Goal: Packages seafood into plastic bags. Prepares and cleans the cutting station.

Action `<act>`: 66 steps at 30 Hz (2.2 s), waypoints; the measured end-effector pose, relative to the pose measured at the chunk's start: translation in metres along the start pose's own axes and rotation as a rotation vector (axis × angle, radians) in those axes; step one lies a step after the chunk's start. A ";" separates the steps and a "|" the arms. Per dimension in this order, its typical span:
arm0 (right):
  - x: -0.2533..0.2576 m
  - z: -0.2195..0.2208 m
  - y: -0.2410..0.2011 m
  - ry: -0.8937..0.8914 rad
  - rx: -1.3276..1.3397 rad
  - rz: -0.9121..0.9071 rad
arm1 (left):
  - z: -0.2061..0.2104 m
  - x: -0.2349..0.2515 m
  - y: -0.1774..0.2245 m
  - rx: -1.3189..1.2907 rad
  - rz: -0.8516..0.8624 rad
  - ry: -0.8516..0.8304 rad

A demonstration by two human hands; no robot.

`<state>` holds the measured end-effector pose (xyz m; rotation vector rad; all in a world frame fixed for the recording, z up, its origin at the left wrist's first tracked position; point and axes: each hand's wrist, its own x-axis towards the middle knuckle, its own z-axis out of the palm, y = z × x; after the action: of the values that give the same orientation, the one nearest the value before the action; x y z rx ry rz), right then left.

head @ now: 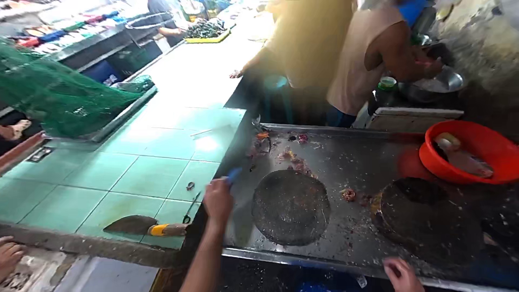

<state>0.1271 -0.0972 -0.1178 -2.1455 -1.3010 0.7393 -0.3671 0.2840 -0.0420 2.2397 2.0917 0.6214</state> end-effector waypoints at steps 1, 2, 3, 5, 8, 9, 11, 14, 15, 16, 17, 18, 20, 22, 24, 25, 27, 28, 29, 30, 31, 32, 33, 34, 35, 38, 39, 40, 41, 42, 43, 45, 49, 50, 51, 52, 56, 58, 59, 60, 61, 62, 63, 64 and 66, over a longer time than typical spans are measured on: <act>0.018 0.002 -0.023 0.054 -0.026 -0.124 | 0.031 -0.021 0.037 -0.063 0.167 -0.054; 0.031 0.002 -0.046 0.102 -0.075 -0.221 | 0.059 -0.047 0.080 -0.145 0.329 -0.120; 0.040 -0.001 -0.068 0.133 -0.141 -0.290 | 0.082 -0.077 0.127 -0.231 0.478 -0.198; 0.055 -0.011 -0.097 0.105 -0.291 -0.350 | 0.105 -0.136 0.218 -0.417 0.717 -0.269; 0.065 -0.038 -0.104 -0.037 -0.368 -0.282 | 0.102 -0.194 0.321 -0.782 0.809 -0.181; 0.067 -0.054 -0.097 -0.092 -0.309 -0.220 | 0.095 -0.204 0.346 -0.881 0.746 -0.203; 0.072 -0.099 -0.069 -0.137 -0.162 -0.070 | 0.082 -0.215 0.380 -0.983 0.592 -0.316; 0.084 -0.200 0.003 0.108 0.071 0.049 | 0.095 -0.220 0.398 -0.934 0.439 -0.442; 0.092 -0.240 0.034 0.228 0.136 0.043 | 0.105 -0.223 0.397 -0.902 0.393 -0.496; 0.103 -0.280 0.066 0.343 0.204 0.049 | 0.114 -0.228 0.397 -0.878 0.333 -0.556; 0.120 -0.317 0.098 0.454 0.303 0.063 | 0.124 -0.236 0.396 -0.867 0.264 -0.592; 0.138 -0.351 0.134 0.541 0.411 0.093 | 0.132 -0.246 0.399 -0.862 0.189 -0.601; 0.176 -0.405 0.202 0.623 0.590 0.228 | 0.145 -0.267 0.421 -0.862 0.067 -0.594; 0.210 -0.436 0.269 0.618 0.705 0.398 | 0.155 -0.281 0.455 -0.879 0.043 -0.640; 0.235 -0.437 0.327 0.573 0.593 0.558 | 0.156 -0.291 0.495 -0.879 0.088 -0.743; 0.242 -0.429 0.349 0.532 0.471 0.641 | 0.157 -0.294 0.518 -0.859 0.126 -0.792; 0.252 -0.411 0.379 0.313 0.276 0.784 | 0.162 -0.298 0.565 -0.787 0.248 -0.851; 0.253 -0.405 0.384 0.230 0.305 0.824 | 0.167 -0.301 0.587 -0.742 0.347 -0.857; 0.250 -0.404 0.379 0.194 0.418 0.812 | 0.174 -0.302 0.608 -0.687 0.454 -0.849; 0.245 -0.411 0.363 0.151 0.584 0.748 | 0.181 -0.302 0.630 -0.632 0.555 -0.839; 0.240 -0.423 0.350 0.066 0.770 0.622 | 0.190 -0.302 0.653 -0.569 0.636 -0.843; 0.239 -0.433 0.340 -0.043 0.917 0.465 | 0.199 -0.304 0.677 -0.512 0.694 -0.863; 0.237 -0.440 0.321 -0.130 0.953 0.340 | 0.210 -0.305 0.699 -0.468 0.733 -0.878; 0.236 -0.442 0.295 -0.193 0.897 0.262 | 0.222 -0.305 0.720 -0.443 0.753 -0.881; 0.231 -0.436 0.263 -0.231 0.794 0.233 | 0.233 -0.306 0.737 -0.432 0.758 -0.873; 0.221 -0.365 0.195 -0.250 0.542 0.179 | 0.263 -0.306 0.763 -0.435 0.707 -0.804; 0.219 -0.343 0.187 -0.278 0.461 0.130 | 0.266 -0.303 0.764 -0.445 0.661 -0.800; 0.217 -0.328 0.185 -0.298 0.388 0.079 | 0.264 -0.299 0.761 -0.442 0.615 -0.794; 0.216 -0.322 0.187 -0.287 0.322 0.027 | 0.256 -0.292 0.755 -0.436 0.583 -0.782; 0.212 -0.322 0.193 -0.250 0.248 -0.031 | 0.249 -0.282 0.743 -0.413 0.573 -0.777; 0.205 -0.326 0.200 -0.203 0.158 -0.095 | 0.251 -0.273 0.722 -0.409 0.569 -0.753; 0.180 -0.334 0.220 -0.127 -0.067 -0.268 | 0.249 -0.258 0.665 -0.479 0.502 -0.624; 0.139 -0.300 0.299 -0.083 -0.419 -0.826 | 0.212 -0.254 0.525 -0.458 0.114 -0.354; 0.134 -0.285 0.311 -0.100 -0.440 -0.939 | 0.205 -0.260 0.492 -0.405 0.025 -0.326; 0.132 -0.271 0.317 -0.132 -0.439 -1.024 | 0.201 -0.269 0.464 -0.356 -0.055 -0.303; 0.131 -0.255 0.318 -0.171 -0.420 -1.077 | 0.199 -0.280 0.441 -0.314 -0.132 -0.306; 0.136 -0.195 0.275 -0.187 -0.344 -1.174 | 0.216 -0.331 0.392 -0.274 -0.326 -0.341; 0.150 -0.163 0.239 -0.182 -0.339 -1.185 | 0.223 -0.339 0.394 -0.252 -0.323 -0.341; 0.162 -0.144 0.219 -0.175 -0.329 -1.177 | 0.222 -0.336 0.398 -0.219 -0.314 -0.357; 0.179 -0.125 0.196 -0.177 -0.334 -1.146 | 0.221 -0.331 0.400 -0.187 -0.310 -0.370; 0.198 -0.108 0.168 -0.202 -0.350 -1.084 | 0.221 -0.326 0.401 -0.162 -0.320 -0.380; 0.217 -0.096 0.138 -0.232 -0.364 -1.012 | 0.222 -0.325 0.402 -0.152 -0.330 -0.385; 0.235 -0.089 0.108 -0.255 -0.377 -0.955 | 0.223 -0.326 0.402 -0.155 -0.335 -0.377; 0.249 -0.088 0.085 -0.258 -0.371 -0.915 | 0.225 -0.327 0.401 -0.157 -0.333 -0.360; 0.251 -0.107 0.070 -0.180 -0.319 -0.896 | 0.231 -0.333 0.393 -0.138 -0.302 -0.320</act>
<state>0.3417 0.0850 -0.1344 -1.4393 -2.3406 0.3508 0.0678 -0.0184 -0.2374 1.7633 2.0879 0.3502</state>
